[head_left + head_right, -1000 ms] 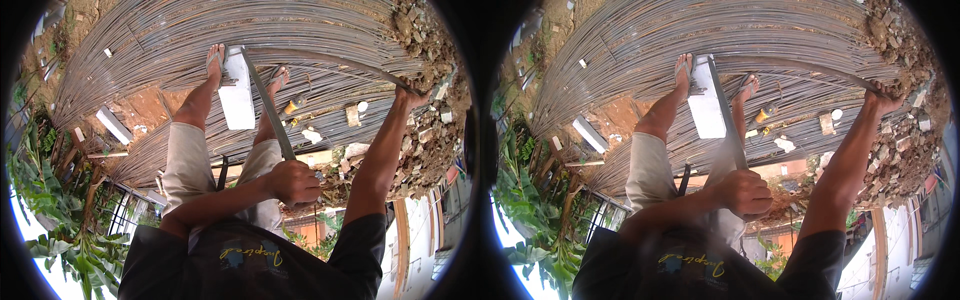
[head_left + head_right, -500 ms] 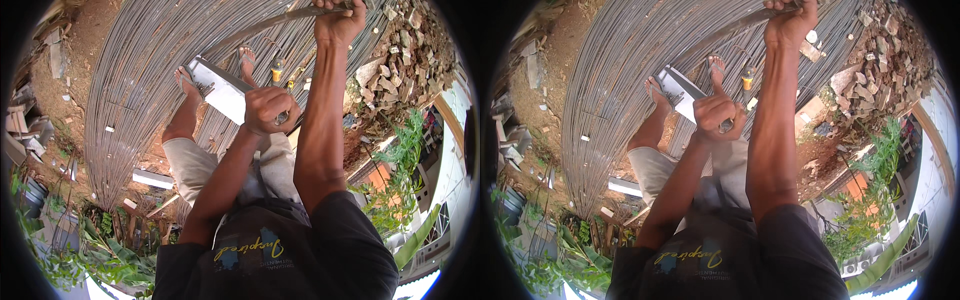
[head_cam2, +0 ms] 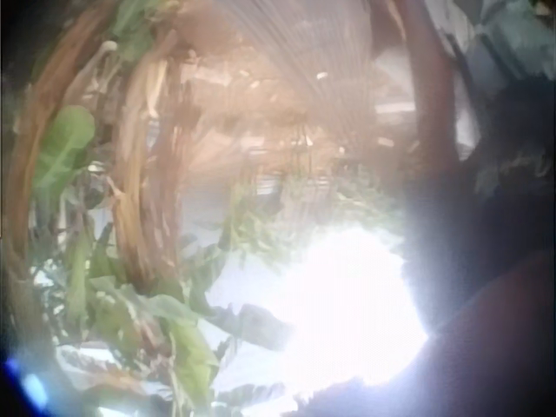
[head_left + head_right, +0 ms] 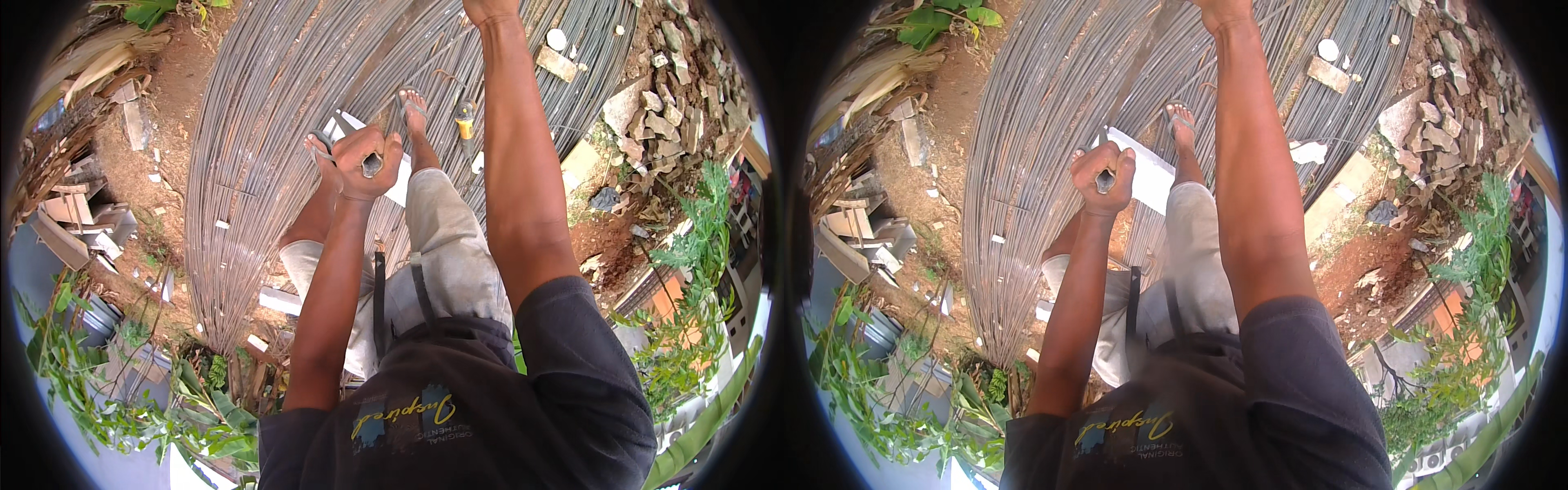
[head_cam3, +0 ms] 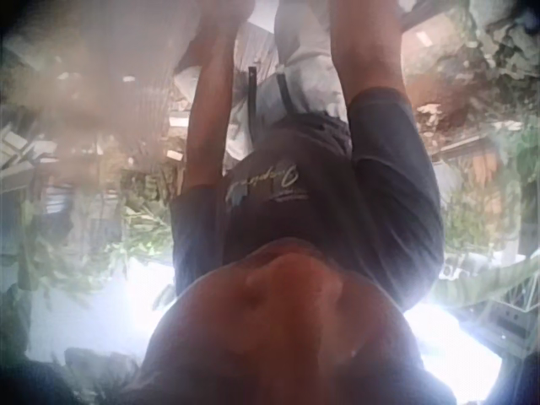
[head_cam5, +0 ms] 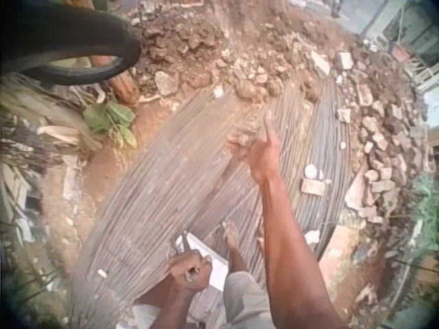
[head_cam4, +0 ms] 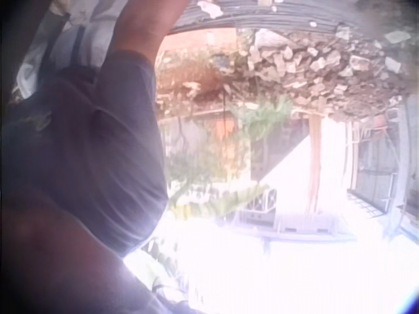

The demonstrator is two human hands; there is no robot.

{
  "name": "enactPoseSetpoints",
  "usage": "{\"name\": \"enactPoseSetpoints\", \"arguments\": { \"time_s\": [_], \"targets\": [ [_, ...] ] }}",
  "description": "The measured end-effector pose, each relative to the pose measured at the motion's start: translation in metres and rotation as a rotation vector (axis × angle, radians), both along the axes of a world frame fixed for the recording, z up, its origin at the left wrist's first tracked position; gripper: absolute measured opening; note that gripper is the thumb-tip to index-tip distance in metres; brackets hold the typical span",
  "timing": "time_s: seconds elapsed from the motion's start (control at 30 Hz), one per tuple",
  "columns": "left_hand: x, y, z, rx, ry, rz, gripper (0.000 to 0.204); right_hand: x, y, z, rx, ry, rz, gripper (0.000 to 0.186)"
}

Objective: The person uses a long curved blade to cut a bundle of metal rods on the ground. They repeatedly position the rods, strike them with the blade, and separate the cut pieces.

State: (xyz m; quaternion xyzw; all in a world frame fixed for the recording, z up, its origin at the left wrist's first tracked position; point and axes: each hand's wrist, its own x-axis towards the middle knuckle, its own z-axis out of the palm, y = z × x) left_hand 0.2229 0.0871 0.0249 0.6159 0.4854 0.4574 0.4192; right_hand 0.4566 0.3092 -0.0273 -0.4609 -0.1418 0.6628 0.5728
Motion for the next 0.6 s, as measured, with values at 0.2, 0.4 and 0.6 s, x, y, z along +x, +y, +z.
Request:
{"name": "enactPoseSetpoints", "arguments": {
  "time_s": [0.2,0.4,0.6],
  "targets": [
    [0.009,0.009,-0.009,0.000,0.015,0.030,0.039,0.014,0.024,0.003,-0.040,-0.086,-0.110,0.039],
    [0.008,0.013,-0.013,-0.025,0.020,0.023,0.040,0.018,0.043,-0.020,-0.143,-0.040,-0.205,0.029],
    [0.011,0.022,-0.014,-0.008,0.048,-0.043,0.039,0.037,0.033,-0.024,-0.103,-0.088,-0.260,0.031]
  ]
}}
